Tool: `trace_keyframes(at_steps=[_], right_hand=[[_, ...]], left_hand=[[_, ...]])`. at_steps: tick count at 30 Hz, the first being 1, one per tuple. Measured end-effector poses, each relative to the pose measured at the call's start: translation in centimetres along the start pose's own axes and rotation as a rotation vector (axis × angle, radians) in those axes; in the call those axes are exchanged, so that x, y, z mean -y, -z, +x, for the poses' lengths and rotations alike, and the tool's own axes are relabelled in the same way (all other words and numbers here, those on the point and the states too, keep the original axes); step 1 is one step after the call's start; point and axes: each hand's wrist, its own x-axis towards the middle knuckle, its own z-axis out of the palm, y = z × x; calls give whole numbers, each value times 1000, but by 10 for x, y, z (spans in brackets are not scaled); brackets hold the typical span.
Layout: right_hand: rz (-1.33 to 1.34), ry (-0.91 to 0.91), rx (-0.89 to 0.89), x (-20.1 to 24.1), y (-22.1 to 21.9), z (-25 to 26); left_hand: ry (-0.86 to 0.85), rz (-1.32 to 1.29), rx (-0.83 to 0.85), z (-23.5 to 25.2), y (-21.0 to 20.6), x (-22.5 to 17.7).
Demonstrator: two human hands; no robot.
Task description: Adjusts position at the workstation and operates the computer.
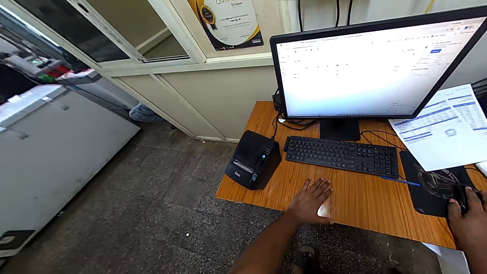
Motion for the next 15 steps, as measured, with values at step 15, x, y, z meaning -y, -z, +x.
trace_keyframes(at_steps=[15], right_hand=[[-29,12,-12,1,1,0]], left_hand=[[10,7,7,-1,2,-1]])
